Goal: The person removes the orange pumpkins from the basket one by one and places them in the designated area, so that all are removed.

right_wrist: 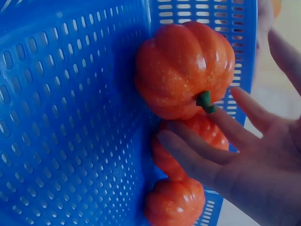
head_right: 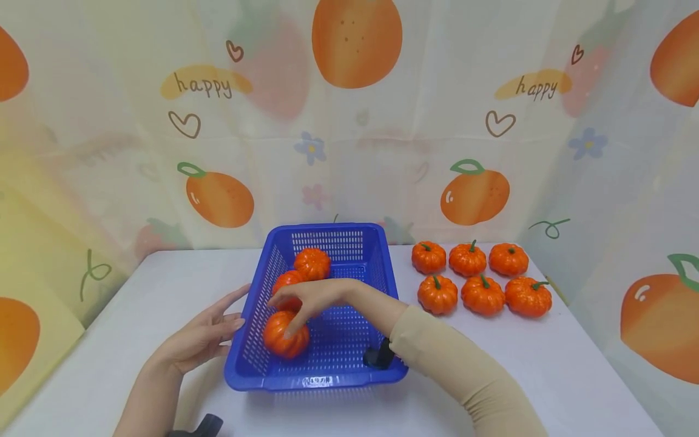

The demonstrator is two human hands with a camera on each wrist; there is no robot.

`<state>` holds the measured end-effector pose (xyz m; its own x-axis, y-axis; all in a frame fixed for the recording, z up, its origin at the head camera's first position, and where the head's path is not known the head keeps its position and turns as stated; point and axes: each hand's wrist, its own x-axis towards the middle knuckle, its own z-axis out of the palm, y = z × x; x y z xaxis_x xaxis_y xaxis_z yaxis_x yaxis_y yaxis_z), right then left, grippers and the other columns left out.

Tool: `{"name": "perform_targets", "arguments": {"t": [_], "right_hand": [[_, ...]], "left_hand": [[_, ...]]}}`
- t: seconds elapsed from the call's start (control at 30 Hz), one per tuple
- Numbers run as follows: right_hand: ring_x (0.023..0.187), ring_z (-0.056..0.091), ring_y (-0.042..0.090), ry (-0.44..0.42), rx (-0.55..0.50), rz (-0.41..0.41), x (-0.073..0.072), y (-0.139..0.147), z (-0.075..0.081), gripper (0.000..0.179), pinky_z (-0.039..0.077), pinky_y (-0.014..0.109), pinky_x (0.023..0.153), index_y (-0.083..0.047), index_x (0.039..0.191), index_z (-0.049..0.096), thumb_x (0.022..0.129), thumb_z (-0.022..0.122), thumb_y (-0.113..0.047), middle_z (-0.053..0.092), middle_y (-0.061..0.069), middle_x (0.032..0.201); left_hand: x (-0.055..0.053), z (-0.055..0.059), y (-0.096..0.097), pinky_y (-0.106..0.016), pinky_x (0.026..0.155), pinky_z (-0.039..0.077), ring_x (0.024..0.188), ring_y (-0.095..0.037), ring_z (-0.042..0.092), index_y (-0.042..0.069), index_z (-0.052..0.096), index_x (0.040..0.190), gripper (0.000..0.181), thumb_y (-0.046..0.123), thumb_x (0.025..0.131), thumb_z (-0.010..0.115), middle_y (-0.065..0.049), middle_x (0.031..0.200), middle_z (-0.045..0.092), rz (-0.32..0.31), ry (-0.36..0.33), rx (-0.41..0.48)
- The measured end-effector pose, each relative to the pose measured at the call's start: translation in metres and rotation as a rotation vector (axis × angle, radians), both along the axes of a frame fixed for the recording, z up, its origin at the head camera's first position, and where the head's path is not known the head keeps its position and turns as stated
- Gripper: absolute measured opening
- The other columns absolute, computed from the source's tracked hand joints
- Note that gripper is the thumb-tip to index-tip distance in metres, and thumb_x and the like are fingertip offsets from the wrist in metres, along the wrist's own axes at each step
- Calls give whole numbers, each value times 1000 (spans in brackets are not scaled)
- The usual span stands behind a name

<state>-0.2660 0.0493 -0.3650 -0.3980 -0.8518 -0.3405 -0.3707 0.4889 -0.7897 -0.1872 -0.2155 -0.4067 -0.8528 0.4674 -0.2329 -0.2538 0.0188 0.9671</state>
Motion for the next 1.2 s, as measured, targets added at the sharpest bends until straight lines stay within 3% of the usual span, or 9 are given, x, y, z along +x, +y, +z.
{"name": "perform_targets", "arguments": {"t": [0.27, 0.63, 0.87, 1.1, 1.2], "right_hand": [[143, 36, 17, -16, 98, 88, 1, 0, -5, 85, 48, 29, 108, -29, 151, 34, 79, 79, -29, 38, -5, 153], [122, 51, 9, -81, 194, 203, -2, 2, -6, 85, 56, 24, 92, -29, 150, 37, 78, 79, -16, 44, 3, 148], [111, 56, 10, -42, 209, 162, -1, 2, -5, 78, 58, 23, 87, -27, 144, 44, 76, 81, -13, 49, 3, 138], [113, 54, 9, -13, 192, 132, 4, -1, -6, 65, 56, 22, 90, -27, 132, 47, 78, 82, -18, 51, -1, 133], [116, 53, 10, -12, 184, 128, 7, -3, -5, 68, 57, 23, 87, -28, 135, 45, 79, 82, -18, 50, 0, 135]], "left_hand": [[0, 0, 0, -29, 81, 60, 85, -10, 71, 24, 4, 160, 79, 16, 100, 55, 4, 107, 70, -1, 2, -2], [0, -1, 1, -30, 81, 60, 83, -9, 70, 25, 6, 160, 79, 17, 100, 57, 4, 105, 71, 23, 1, -25], [-1, -2, 1, -31, 80, 61, 82, -9, 70, 25, 6, 160, 79, 17, 100, 57, 5, 103, 72, 23, 0, -16], [0, -2, 1, -30, 80, 61, 81, -8, 70, 24, 4, 160, 80, 17, 99, 57, 5, 103, 71, 24, 0, -20], [0, -2, 1, -29, 79, 60, 81, -8, 70, 25, 4, 160, 80, 17, 100, 56, 5, 103, 71, 22, 0, -19]]}}
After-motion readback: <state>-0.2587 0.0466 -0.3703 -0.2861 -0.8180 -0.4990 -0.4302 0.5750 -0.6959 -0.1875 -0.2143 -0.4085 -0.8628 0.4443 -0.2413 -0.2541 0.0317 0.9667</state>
